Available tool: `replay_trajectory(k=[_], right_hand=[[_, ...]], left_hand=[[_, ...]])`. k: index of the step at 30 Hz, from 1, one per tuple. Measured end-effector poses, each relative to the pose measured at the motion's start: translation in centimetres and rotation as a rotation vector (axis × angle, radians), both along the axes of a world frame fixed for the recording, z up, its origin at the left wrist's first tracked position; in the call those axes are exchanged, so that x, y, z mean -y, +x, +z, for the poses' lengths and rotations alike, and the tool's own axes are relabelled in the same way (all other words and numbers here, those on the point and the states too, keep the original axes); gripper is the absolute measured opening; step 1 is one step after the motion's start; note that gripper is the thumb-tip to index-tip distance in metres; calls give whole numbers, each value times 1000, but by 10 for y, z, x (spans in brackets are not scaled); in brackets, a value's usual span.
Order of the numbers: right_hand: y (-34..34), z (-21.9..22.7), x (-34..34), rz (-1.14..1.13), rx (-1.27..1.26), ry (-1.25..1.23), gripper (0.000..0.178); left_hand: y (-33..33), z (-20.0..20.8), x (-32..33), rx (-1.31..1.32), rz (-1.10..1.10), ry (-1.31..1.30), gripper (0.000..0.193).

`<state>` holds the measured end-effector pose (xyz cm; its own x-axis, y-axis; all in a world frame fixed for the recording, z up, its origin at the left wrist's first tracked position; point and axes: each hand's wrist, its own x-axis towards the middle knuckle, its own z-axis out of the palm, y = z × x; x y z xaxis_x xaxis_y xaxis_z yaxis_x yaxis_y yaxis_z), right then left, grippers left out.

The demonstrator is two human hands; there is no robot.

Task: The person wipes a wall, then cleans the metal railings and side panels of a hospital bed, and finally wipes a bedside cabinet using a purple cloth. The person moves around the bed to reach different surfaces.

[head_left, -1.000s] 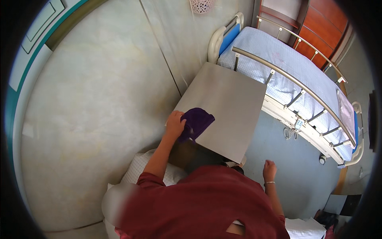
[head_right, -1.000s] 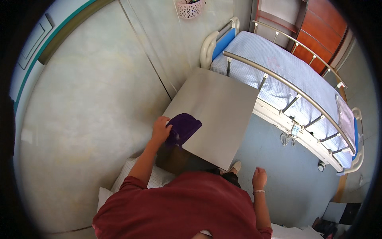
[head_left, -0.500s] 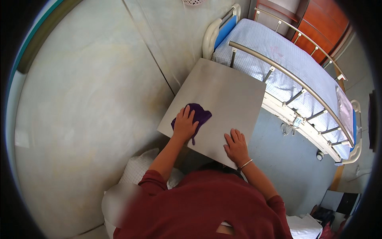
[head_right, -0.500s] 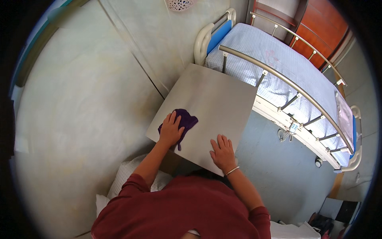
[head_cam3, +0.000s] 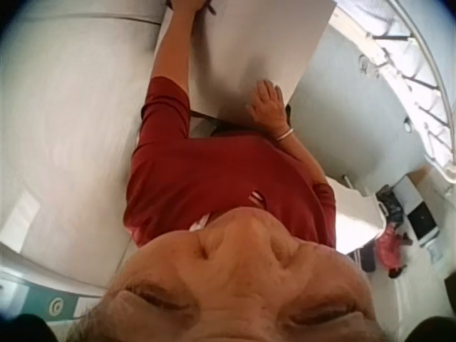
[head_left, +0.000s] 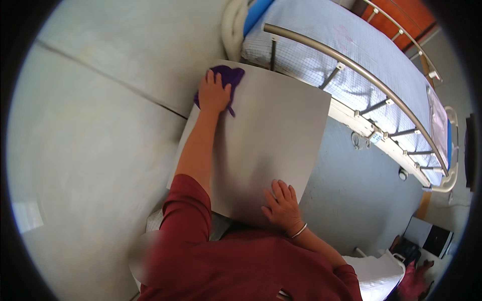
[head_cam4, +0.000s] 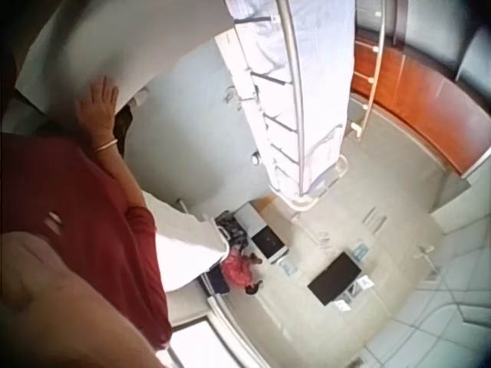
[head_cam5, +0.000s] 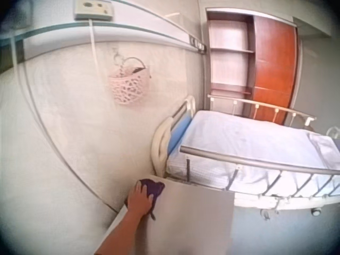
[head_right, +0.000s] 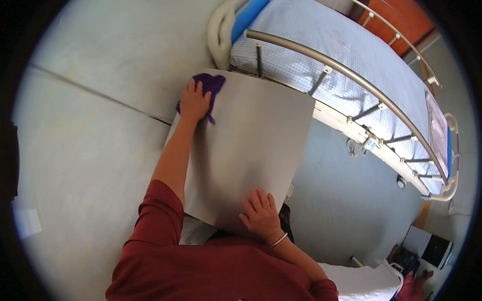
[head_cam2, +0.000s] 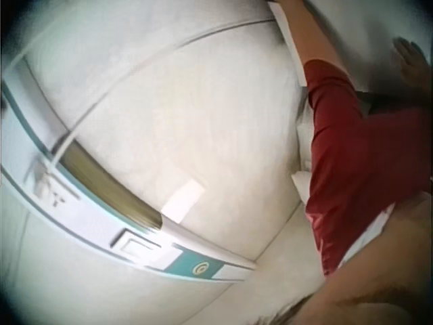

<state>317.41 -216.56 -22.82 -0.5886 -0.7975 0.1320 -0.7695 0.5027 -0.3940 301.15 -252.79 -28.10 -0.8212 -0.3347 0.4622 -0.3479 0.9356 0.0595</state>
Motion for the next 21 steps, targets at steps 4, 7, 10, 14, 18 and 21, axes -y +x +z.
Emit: replay_trajectory(k=[4, 7, 10, 14, 18, 21], right_hand=[[-4, -2, -2, -4, 25, -37, 50], [-7, -2, -3, -14, 40, -61, 50], [-6, -1, -5, 9, 52, -68, 50], [-8, 2, -7, 6, 53, -90, 51], [-3, 2, -9, 8, 46, -84, 51], [-1, 1, -12, -5, 6, -112, 50]], left_hand=[[-46, -1, 2, -19, 17, 7, 50], [-66, -8, -22, -43, 73, -98, 49], [-76, -14, -62, -27, -128, -149, 43], [-78, 15, -183, -6, -401, 91, 43], [-44, 35, -258, 47, -606, 113, 41], [-6, 32, -272, 12, -732, 197, 40]])
